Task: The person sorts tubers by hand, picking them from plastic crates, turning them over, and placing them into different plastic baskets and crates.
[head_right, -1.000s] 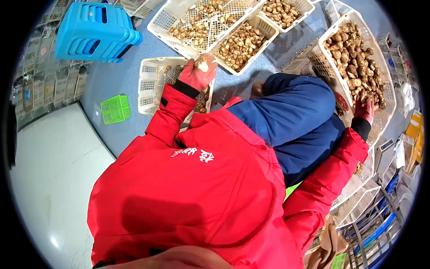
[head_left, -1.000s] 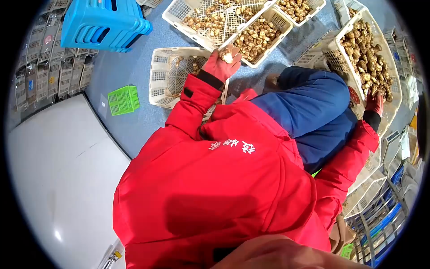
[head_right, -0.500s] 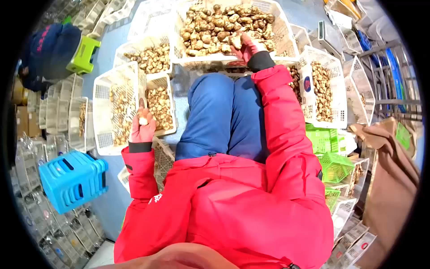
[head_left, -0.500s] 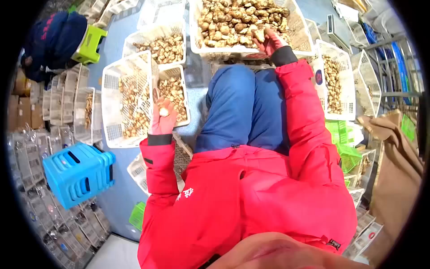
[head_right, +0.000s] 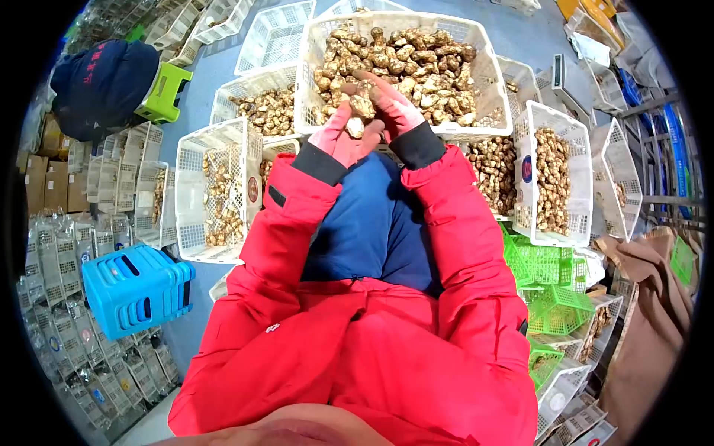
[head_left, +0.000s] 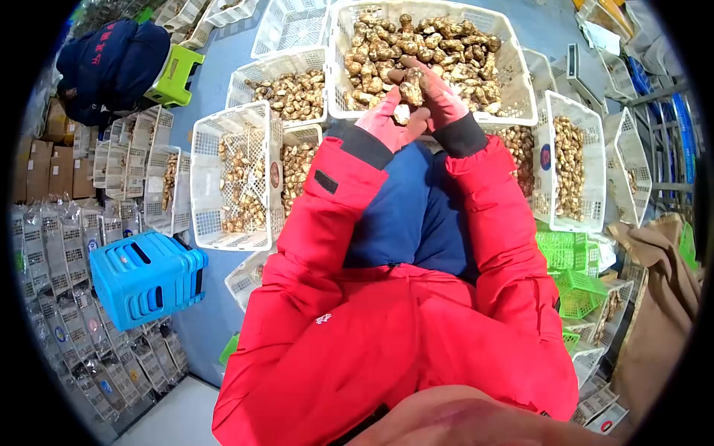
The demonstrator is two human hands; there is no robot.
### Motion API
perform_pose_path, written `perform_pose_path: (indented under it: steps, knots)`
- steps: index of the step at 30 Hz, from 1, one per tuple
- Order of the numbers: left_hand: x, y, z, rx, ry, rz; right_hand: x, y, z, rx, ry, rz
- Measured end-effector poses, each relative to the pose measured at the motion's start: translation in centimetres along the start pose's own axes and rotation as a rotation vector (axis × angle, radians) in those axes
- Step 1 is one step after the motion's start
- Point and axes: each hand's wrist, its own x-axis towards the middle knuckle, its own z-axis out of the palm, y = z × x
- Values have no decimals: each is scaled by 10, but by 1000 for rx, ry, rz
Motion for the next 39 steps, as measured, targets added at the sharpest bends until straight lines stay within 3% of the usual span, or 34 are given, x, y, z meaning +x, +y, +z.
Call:
perform_pose_path:
  steps: [3, 4, 7, 9, 10, 15, 18, 20, 22, 23, 26, 30, 33, 34, 35, 37, 39]
  knots:
    - [9, 6, -21, 54, 100, 147, 10, 9, -16, -443, 139, 16]
    - [7, 7, -14, 120, 189, 230, 10, 7, -13, -401, 191, 97]
    - [9, 9, -1, 240, 421, 421, 14, 10, 0, -467, 200, -30]
    - [14, 9, -7, 401, 399, 502, 14, 10, 0, -551, 209, -22]
    - [17, 9, -10, 481, 386, 540, 16, 15, 1, -427, 278, -52]
    - [23, 10, -10, 745, 438, 626, 19, 16, -9, -611, 273, -78]
    - [21, 15, -8, 860, 399, 725, 18, 17, -9, -304, 296, 53]
    - [16, 22, -8, 710, 436, 556, 18, 16, -16, -586, 226, -41]
    - [6, 24, -4, 444, 452, 433, 21, 20, -12, -395, 255, -58]
    - [7, 24, -19, 413, 353, 404, 19, 14, -1, -550, 304, -86]
    - [7, 20, -28, 367, 315, 327, 20, 22, -3, -829, 348, -124]
    - [7, 25, -34, 321, 322, 308, 18, 17, 1, -858, 354, -64]
    - [2, 27, -34, 277, 248, 339, 18, 18, -11, -543, 334, -6]
    - [1, 27, -32, 252, 240, 341, 17, 18, -11, -574, 305, 6]
    - [0, 24, -24, 387, 332, 364, 17, 17, -9, -605, 277, 18]
    - [2, 24, -22, 469, 319, 388, 15, 10, 3, -686, 232, 81]
    - [0, 23, -15, 529, 365, 391, 16, 16, -3, -572, 228, 93]
